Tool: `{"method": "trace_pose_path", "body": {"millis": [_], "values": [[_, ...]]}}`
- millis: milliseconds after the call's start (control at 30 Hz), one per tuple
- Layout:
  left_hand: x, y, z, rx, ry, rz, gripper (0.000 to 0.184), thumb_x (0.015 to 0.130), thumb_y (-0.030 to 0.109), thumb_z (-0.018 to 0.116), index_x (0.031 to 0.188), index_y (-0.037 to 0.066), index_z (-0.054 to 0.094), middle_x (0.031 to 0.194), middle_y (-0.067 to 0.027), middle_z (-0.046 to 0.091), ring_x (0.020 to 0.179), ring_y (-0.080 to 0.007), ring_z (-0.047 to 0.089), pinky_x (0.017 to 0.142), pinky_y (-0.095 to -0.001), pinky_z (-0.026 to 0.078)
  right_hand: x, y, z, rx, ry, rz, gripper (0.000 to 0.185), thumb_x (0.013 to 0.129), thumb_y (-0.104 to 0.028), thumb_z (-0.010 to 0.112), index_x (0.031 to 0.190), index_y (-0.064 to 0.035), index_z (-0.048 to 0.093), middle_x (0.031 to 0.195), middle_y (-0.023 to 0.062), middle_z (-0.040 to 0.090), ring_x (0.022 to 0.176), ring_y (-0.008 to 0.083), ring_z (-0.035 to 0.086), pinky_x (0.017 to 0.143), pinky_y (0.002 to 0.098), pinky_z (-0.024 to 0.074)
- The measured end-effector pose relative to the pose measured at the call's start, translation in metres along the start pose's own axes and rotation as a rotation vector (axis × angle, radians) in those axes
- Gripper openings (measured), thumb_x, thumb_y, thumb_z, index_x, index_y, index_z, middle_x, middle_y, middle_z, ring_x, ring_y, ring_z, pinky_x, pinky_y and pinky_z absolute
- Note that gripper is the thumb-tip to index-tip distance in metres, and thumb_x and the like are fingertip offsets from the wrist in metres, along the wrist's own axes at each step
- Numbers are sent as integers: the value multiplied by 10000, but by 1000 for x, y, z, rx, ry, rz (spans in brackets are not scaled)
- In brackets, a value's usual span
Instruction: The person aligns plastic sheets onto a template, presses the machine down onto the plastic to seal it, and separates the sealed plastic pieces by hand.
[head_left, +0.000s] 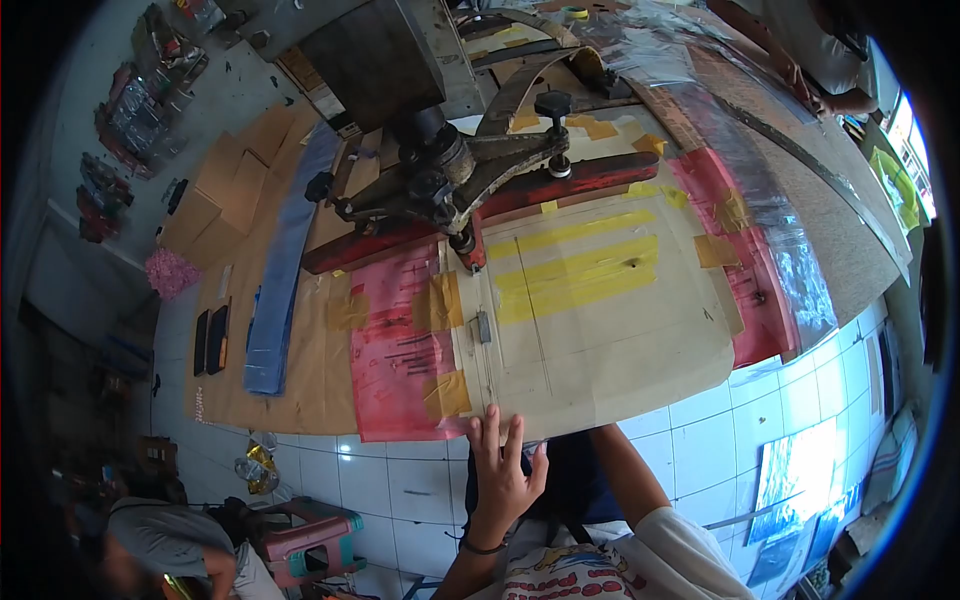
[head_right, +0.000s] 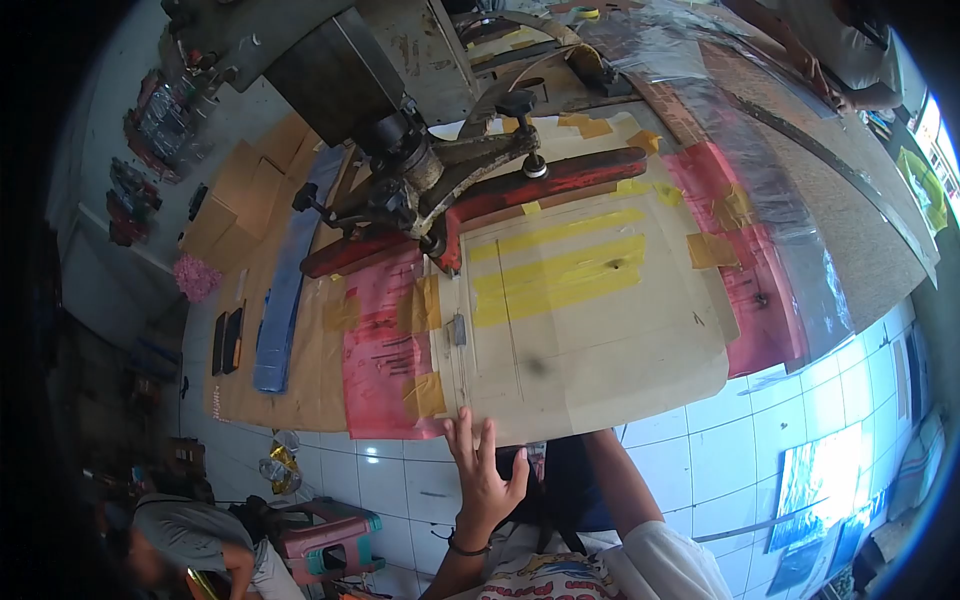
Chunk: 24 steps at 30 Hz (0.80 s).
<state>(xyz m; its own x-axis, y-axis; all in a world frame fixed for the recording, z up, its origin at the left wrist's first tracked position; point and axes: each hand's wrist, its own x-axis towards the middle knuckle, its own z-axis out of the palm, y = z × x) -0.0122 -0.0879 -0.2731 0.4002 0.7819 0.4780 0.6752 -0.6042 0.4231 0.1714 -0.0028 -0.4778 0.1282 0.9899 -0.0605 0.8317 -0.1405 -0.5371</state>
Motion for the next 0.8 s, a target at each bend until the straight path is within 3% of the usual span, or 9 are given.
{"method": "trace_pose_path", "body": {"millis": [400, 800], "values": [[2, 0, -6, -89, -15, 22, 912, 869, 201, 744, 1617, 100, 232, 1637, -338, 153, 1516, -569, 89, 1193, -694, 120, 4, -1, -2, 0, 1, -3, 518, 882, -341, 731, 1303, -54, 638, 1329, 233, 629, 1242, 374, 595, 1044, 482, 484], [-1, 1, -3, -59, -22, -7, 886, 871, 220, 743, 1599, 84, 257, 1638, -344, 136, 1520, -569, 55, 1195, -695, 107, 1, 0, -2, 8, -6, -7, 511, 885, -338, 729, 1300, -53, 641, 1326, 231, 633, 1241, 372, 597, 1043, 480, 485]]}}
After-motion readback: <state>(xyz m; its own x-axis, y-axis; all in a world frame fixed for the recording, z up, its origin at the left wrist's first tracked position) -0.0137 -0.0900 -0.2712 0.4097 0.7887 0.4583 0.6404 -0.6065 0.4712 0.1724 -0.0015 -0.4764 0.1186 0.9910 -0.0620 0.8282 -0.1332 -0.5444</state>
